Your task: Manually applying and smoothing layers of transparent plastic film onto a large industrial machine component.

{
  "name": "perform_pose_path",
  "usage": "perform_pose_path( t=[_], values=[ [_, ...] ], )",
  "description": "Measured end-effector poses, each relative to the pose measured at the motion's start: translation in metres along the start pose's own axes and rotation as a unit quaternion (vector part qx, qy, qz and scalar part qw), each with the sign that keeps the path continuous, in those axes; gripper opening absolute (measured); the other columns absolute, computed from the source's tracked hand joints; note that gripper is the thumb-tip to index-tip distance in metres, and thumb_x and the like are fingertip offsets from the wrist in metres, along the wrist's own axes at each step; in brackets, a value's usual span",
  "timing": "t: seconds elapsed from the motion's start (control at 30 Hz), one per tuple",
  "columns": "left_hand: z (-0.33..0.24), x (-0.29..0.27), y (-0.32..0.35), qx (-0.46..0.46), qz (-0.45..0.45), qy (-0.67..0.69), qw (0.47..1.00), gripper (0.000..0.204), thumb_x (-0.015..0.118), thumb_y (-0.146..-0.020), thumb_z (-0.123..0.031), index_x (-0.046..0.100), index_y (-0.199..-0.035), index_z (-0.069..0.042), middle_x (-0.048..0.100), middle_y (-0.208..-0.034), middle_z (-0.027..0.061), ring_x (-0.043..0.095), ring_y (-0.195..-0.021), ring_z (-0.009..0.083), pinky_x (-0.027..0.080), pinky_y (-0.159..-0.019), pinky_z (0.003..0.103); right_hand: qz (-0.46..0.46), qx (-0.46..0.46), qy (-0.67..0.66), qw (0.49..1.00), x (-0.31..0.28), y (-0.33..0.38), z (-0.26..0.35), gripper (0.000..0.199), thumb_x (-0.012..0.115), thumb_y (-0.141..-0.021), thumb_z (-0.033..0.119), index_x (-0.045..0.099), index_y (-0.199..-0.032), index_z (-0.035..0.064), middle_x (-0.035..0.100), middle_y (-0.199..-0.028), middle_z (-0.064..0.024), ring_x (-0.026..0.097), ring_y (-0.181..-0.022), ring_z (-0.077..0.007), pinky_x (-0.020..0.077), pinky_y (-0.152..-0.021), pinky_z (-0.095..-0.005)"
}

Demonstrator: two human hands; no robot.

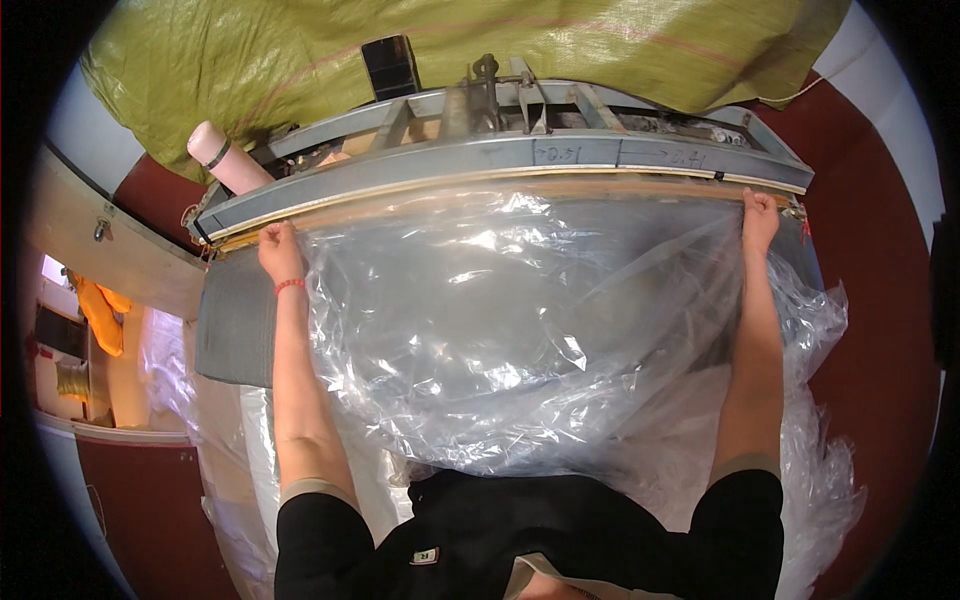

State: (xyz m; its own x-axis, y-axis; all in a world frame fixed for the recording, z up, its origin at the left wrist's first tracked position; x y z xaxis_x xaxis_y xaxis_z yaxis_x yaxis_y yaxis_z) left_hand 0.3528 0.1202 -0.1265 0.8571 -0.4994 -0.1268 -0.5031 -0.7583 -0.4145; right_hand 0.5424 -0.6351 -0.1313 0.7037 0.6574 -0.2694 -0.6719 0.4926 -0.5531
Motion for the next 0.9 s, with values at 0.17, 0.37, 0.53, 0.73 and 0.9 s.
perform_pose_path(
  t=[0.17, 0.37, 0.53, 0.73, 0.9],
  values=[
    [0.001, -0.015, -0.005, 0.005, -0.116, -0.088, 0.989, 0.017, 0.057, -0.075, -0.017, 0.049, -0.079, -0.002, 0.053, -0.071, 0.0053, 0.047, -0.061, 0.0114, 0.041, -0.058, 0.024, 0.020, -0.027, 0.048, 0.998, 0.000, -0.005, 0.008, 0.019, 0.060, -0.077, 0.018, 0.050, -0.074, 0.0030, 0.051, -0.063, -0.0014, 0.047, -0.057, -0.0095, 0.0406, -0.057, -0.0218],
    [0.007, -0.024, -0.010, -0.066, -0.158, -0.004, 0.985, 0.010, 0.044, -0.080, -0.011, 0.047, -0.081, -0.001, 0.055, -0.077, 0.0116, 0.051, -0.064, 0.0161, 0.044, -0.061, 0.027, 0.061, 0.104, -0.186, 0.975, -0.010, -0.001, 0.015, 0.011, 0.050, -0.081, 0.014, 0.050, -0.076, 0.0037, 0.051, -0.062, -0.0033, 0.046, -0.052, -0.0095, 0.0389, -0.047, -0.0221],
    [0.037, -0.046, -0.021, -0.186, -0.054, 0.167, 0.967, 0.013, 0.044, -0.084, -0.013, 0.051, -0.090, -0.003, 0.056, -0.080, 0.0061, 0.052, -0.063, 0.0152, 0.044, -0.062, 0.027, 0.132, -0.020, -0.058, 0.989, -0.014, 0.013, 0.041, 0.020, 0.055, -0.081, 0.018, 0.054, -0.074, -0.0009, 0.053, -0.066, -0.0022, 0.049, -0.059, -0.0121, 0.0402, -0.058, -0.0242],
    [-0.013, -0.065, 0.027, 0.196, 0.115, -0.380, 0.897, 0.022, 0.052, -0.079, -0.019, 0.061, -0.069, -0.002, 0.059, -0.081, 0.0181, 0.056, -0.077, 0.0310, 0.043, -0.071, 0.035, 0.123, -0.189, 0.079, 0.971, -0.107, 0.068, 0.114, 0.016, 0.060, -0.077, 0.012, 0.055, -0.075, -0.0031, 0.052, -0.067, -0.0090, 0.049, -0.065, -0.0178, 0.0399, -0.063, -0.0281],
    [-0.070, -0.041, 0.088, 0.013, 0.214, -0.034, 0.976, 0.005, 0.053, -0.082, -0.008, 0.054, -0.080, -0.004, 0.051, -0.074, -0.0053, 0.044, -0.071, 0.0034, 0.036, -0.066, 0.018, 0.099, -0.100, 0.265, 0.954, -0.225, 0.121, 0.010, 0.016, 0.056, -0.075, 0.011, 0.053, -0.069, -0.0031, 0.051, -0.064, -0.0142, 0.051, -0.061, -0.0248, 0.0406, -0.059, -0.0338]
  ],
)
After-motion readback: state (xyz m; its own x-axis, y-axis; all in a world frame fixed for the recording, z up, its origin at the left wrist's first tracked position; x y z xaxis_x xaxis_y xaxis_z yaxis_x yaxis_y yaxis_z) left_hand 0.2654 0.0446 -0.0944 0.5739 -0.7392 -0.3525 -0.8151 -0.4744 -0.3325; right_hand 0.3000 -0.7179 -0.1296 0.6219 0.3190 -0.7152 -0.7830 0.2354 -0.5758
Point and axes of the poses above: each hand's wrist, its own y-axis away from the middle knuckle, its own x-axis out of the palm, z = x × y, the point moved 3 cm from there along -y, towards the middle knuckle
